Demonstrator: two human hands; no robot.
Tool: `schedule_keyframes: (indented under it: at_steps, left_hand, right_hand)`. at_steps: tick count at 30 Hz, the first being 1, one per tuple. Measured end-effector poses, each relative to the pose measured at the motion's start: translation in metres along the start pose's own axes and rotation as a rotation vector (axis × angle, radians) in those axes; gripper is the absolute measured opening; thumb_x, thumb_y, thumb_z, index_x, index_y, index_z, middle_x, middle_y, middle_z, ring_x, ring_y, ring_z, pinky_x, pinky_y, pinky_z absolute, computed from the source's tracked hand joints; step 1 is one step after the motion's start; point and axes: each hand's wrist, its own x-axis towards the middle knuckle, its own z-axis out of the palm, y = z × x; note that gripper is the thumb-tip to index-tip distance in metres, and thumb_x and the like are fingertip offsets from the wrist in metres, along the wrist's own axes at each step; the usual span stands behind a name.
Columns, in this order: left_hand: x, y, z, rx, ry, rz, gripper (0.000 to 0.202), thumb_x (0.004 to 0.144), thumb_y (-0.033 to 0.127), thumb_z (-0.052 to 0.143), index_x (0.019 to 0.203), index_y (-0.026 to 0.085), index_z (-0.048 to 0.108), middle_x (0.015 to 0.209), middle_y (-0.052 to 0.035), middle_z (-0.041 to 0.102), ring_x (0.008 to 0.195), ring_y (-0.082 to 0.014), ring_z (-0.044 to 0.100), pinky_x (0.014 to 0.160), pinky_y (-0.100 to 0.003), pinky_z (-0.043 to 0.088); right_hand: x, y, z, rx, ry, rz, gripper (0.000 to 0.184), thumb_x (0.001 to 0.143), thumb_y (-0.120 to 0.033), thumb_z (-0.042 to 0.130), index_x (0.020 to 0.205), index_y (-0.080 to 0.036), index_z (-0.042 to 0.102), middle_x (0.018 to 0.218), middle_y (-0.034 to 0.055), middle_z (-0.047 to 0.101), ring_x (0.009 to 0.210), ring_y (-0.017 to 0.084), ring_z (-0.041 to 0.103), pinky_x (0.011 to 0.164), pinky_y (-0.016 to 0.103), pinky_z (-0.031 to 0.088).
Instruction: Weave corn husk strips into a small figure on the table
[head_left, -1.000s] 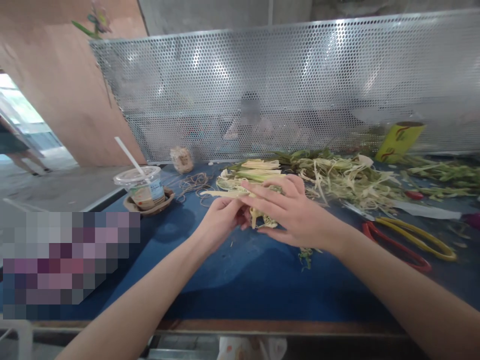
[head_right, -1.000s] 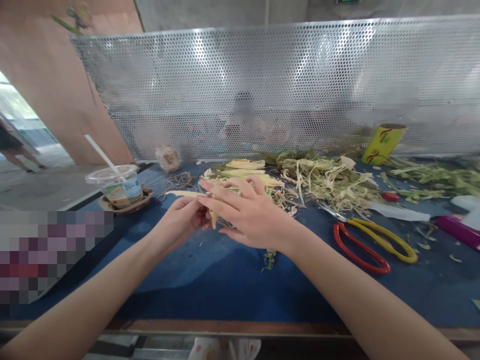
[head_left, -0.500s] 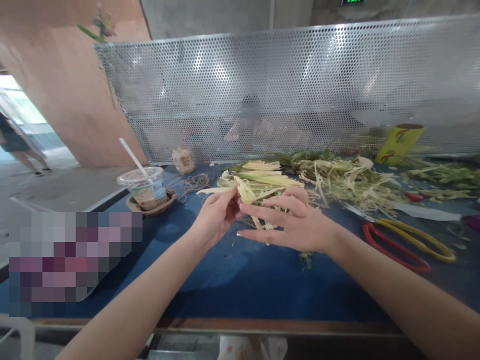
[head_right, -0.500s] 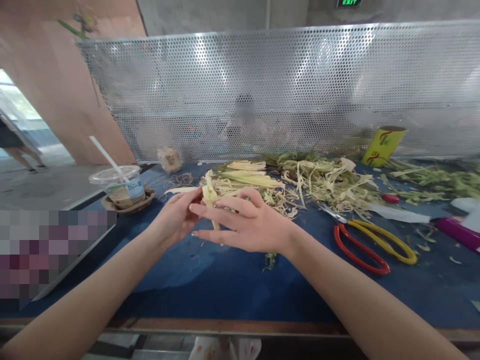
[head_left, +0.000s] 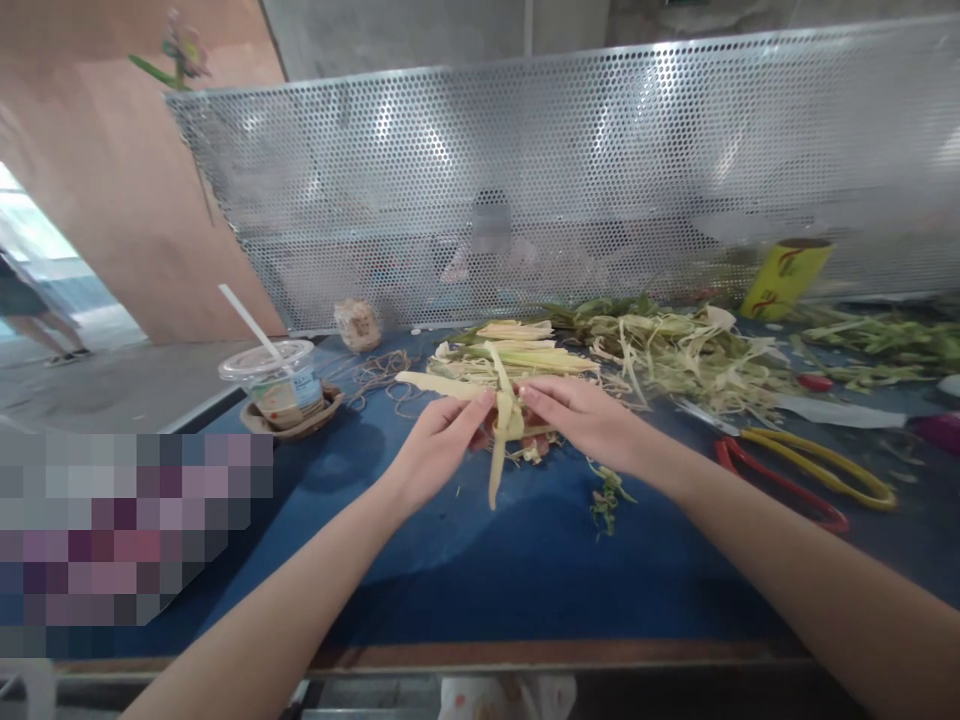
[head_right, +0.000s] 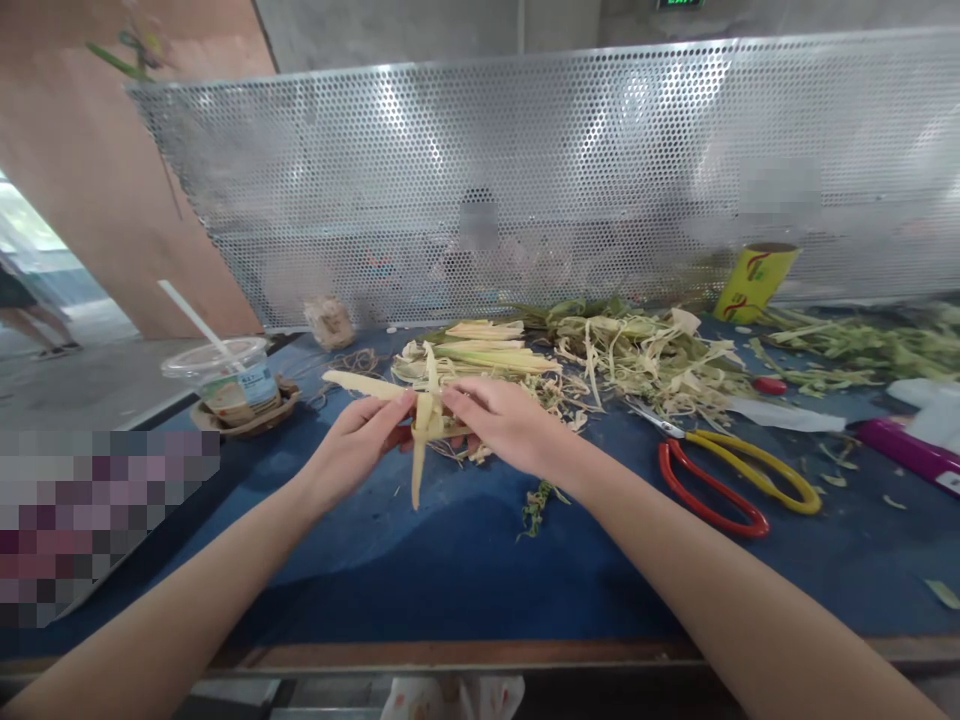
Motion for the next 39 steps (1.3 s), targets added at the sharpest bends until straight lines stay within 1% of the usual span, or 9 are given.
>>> schedule_keyframes:
  at_steps: [6, 12, 15, 19, 25, 28, 33, 36, 39]
  left_hand:
    - [-0.004, 0.002, 0.005, 0.106, -0.071, -0.014, 0.033, 0.082, 0.043, 0.044, 0.074, 0.014, 0.058, 0.058, 0.0011, 0.050, 0.052, -0.0094, 0.044, 0.048, -0.021, 0.035]
    - [-0.006, 0.010, 0.008, 0.128, -0.141, -0.118, 0.045, 0.063, 0.033, 0.069, 0.100, 0.010, 0.059, 0.055, -0.0003, 0.061, 0.042, -0.0084, 0.047, 0.042, -0.020, 0.036]
    - [-0.007, 0.009, 0.009, 0.112, -0.106, -0.127, 0.063, 0.061, 0.030, 0.071, 0.117, 0.012, 0.049, 0.057, -0.0011, 0.066, 0.043, -0.0107, 0.051, 0.044, -0.021, 0.039]
    - [-0.010, 0.006, 0.012, 0.179, -0.141, -0.108, 0.064, 0.061, 0.031, 0.071, 0.119, 0.012, 0.051, 0.062, -0.0044, 0.069, 0.044, -0.0110, 0.053, 0.050, -0.023, 0.042]
    - [-0.013, 0.007, 0.016, 0.086, -0.133, -0.124, 0.098, 0.066, 0.030, 0.069, 0.139, 0.017, 0.005, 0.063, -0.0023, 0.070, 0.047, -0.0124, 0.056, 0.044, -0.020, 0.040]
    - [-0.012, 0.009, 0.019, -0.008, -0.070, -0.093, 0.092, 0.068, 0.029, 0.067, 0.139, 0.018, 0.010, 0.066, -0.0009, 0.069, 0.059, -0.0150, 0.062, 0.049, -0.021, 0.045]
    - [-0.010, 0.009, 0.022, -0.038, 0.067, -0.020, 0.063, 0.069, 0.030, 0.065, 0.127, 0.015, 0.043, 0.067, -0.0003, 0.069, 0.051, -0.0124, 0.061, 0.050, -0.022, 0.047]
    - [-0.009, 0.006, 0.019, 0.087, 0.100, -0.042, 0.034, 0.075, 0.036, 0.058, 0.097, 0.011, 0.064, 0.057, -0.0031, 0.067, 0.046, -0.0106, 0.057, 0.040, -0.018, 0.037]
    - [-0.009, 0.004, 0.015, 0.148, 0.074, -0.055, 0.031, 0.076, 0.038, 0.056, 0.067, 0.010, 0.066, 0.050, -0.0036, 0.064, 0.039, -0.0079, 0.051, 0.039, -0.019, 0.035]
  right_hand:
    - [0.001, 0.003, 0.006, 0.245, 0.049, 0.091, 0.036, 0.081, -0.044, 0.049, 0.108, -0.023, 0.060, 0.064, -0.0008, 0.058, 0.043, 0.006, 0.047, 0.038, 0.018, 0.041]
    - [0.001, -0.001, 0.007, 0.276, 0.265, 0.102, 0.027, 0.073, -0.038, 0.060, 0.088, -0.018, 0.069, 0.062, 0.0005, 0.057, 0.045, 0.006, 0.044, 0.040, 0.019, 0.034]
    - [0.003, 0.001, 0.008, 0.350, 0.366, 0.089, 0.023, 0.070, -0.038, 0.062, 0.077, -0.017, 0.068, 0.057, -0.0013, 0.053, 0.045, 0.005, 0.041, 0.041, 0.019, 0.032]
    - [0.003, 0.004, 0.006, 0.508, 0.534, 0.100, 0.024, 0.070, -0.039, 0.062, 0.077, -0.017, 0.066, 0.051, -0.0041, 0.044, 0.042, 0.004, 0.036, 0.039, 0.018, 0.029]
    - [0.006, 0.007, 0.005, 0.580, 0.516, 0.163, 0.025, 0.070, -0.041, 0.061, 0.078, -0.017, 0.059, 0.055, -0.0044, 0.046, 0.042, 0.004, 0.040, 0.036, 0.015, 0.030]
    - [0.005, 0.005, 0.012, 0.540, 0.441, 0.129, 0.023, 0.069, -0.038, 0.063, 0.074, -0.018, 0.056, 0.061, -0.0034, 0.051, 0.045, 0.005, 0.047, 0.037, 0.016, 0.034]
    - [0.000, -0.004, 0.021, 0.366, 0.377, 0.074, 0.019, 0.072, -0.035, 0.060, 0.066, -0.018, 0.055, 0.056, -0.0033, 0.053, 0.042, 0.007, 0.048, 0.040, 0.020, 0.039]
    - [-0.002, -0.007, 0.018, 0.179, 0.482, -0.035, 0.018, 0.071, -0.032, 0.061, 0.062, -0.017, 0.058, 0.059, -0.0014, 0.057, 0.050, 0.009, 0.051, 0.046, 0.021, 0.039]
    - [-0.003, -0.008, 0.012, 0.007, 0.584, -0.139, 0.017, 0.070, -0.029, 0.063, 0.058, -0.017, 0.059, 0.062, -0.0009, 0.058, 0.061, 0.011, 0.053, 0.055, 0.022, 0.040]
